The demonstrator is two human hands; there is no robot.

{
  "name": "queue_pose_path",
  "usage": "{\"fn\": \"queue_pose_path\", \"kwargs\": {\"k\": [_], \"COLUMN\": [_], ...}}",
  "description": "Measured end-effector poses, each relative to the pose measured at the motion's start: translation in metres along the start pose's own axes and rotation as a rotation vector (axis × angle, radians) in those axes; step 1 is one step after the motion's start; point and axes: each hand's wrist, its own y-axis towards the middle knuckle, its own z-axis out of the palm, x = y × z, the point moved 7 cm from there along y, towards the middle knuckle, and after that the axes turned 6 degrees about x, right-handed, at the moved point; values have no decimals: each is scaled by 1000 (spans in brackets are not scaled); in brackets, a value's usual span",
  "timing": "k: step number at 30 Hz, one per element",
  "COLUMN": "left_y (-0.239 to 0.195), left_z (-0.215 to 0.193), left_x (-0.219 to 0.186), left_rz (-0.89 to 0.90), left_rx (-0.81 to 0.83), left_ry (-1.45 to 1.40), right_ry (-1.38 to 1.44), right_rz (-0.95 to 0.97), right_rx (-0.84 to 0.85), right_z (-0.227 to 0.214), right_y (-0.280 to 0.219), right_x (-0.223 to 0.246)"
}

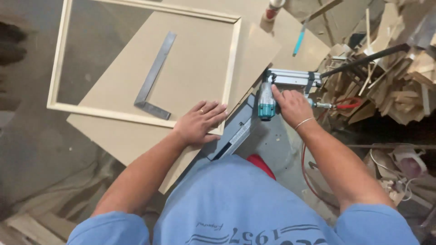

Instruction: Assembling a wooden frame by aligning thin wood strips, applying wood glue, and securing joints with a pneumatic nail gun.

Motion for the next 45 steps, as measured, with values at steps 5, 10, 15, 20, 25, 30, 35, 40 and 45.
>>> {"fn": "queue_pose_path", "kwargs": {"k": [5,10,15,20,25,30,35,40,45], "left_y": [-3,-6,-6,-23,-54,-60,-61,-65,-71], "left_z": [8,-5,-8,-3,6,14,14,16,22], "left_x": [3,-2,-9,-15,-20,-20,-20,-23,-32], "left_rz": [3,-13,-111,-518,-849,-955,-947,-943,-920], "left_rx": [-11,-92,-93,-112,-201,-152,-137,-139,-116], "left_ry": [-10,20,147,91,88,65,89,52,38], "right_ry": [49,55,98,270,577,796,709,1052,2105], "right_rz": [-14,-88,-149,-58,-102,-512,-557,-278,648], "right_rx": [72,84,49,114,4,37,-17,199,697], "right_z": [-10,13,28,2,-23,-84,-105,-64,46], "right_y": [26,27,20,23,28,50,54,37,-15], "right_x": [0,-5,-13,-20,23,126,144,132,175]}}
